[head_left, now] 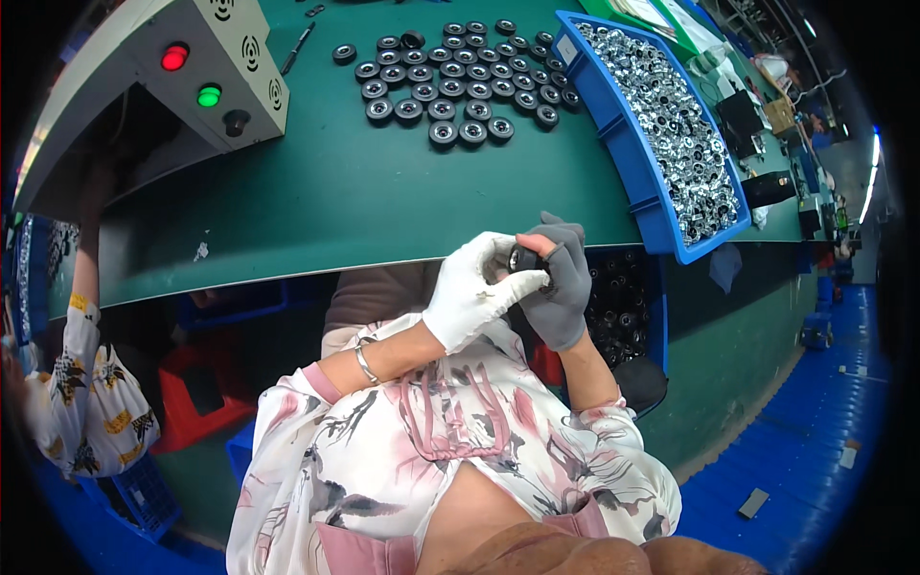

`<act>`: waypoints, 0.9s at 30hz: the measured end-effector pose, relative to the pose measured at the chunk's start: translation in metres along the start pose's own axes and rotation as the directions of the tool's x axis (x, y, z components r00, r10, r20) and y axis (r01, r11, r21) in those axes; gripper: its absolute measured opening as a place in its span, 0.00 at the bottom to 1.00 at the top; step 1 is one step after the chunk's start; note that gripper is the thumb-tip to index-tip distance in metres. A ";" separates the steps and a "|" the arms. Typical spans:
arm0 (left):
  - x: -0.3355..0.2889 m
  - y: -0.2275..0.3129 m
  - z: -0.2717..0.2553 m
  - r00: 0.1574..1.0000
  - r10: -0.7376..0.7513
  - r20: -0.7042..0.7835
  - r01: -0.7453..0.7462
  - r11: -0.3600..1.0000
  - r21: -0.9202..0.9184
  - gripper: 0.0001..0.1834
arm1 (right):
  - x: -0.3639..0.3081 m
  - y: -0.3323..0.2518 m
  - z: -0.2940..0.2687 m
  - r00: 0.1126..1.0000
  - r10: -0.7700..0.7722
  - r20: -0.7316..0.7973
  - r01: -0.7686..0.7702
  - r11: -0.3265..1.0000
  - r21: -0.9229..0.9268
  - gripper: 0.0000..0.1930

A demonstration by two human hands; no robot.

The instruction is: Assembling small wheel-like plastic parts by manually inserting pins or internal components at a factory workbench.

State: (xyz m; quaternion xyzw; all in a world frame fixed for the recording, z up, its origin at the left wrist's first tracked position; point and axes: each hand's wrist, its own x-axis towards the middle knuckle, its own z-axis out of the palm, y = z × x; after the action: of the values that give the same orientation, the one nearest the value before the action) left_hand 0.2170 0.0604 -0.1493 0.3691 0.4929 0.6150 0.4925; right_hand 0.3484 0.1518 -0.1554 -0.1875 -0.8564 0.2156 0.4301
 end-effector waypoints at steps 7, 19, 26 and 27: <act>0.007 -0.005 0.006 0.992 0.116 -0.055 -0.101 0.970 0.222 0.18 | 0.003 -0.006 -0.006 0.998 -0.029 0.052 0.032 0.998 -0.058 0.23; 0.004 0.008 -0.002 0.990 -0.103 0.094 0.123 0.964 -0.237 0.16 | -0.014 -0.004 -0.003 0.929 0.369 -0.015 -0.287 0.747 0.600 0.26; 0.013 -0.009 -0.015 0.923 -0.240 0.300 0.376 0.725 -0.577 0.11 | 0.006 -0.018 -0.015 0.880 0.446 0.162 -0.463 0.733 0.499 0.28; 0.013 -0.010 -0.016 0.913 -0.187 0.362 0.390 0.655 -0.648 0.11 | 0.012 -0.018 -0.018 0.896 0.403 0.185 -0.444 0.813 0.377 0.27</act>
State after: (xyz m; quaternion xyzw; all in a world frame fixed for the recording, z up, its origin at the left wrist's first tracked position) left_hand 0.2012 0.0695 -0.1631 0.1458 0.2015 0.6145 0.7487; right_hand 0.3542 0.1463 -0.1285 -0.2683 -0.7481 0.4894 0.3588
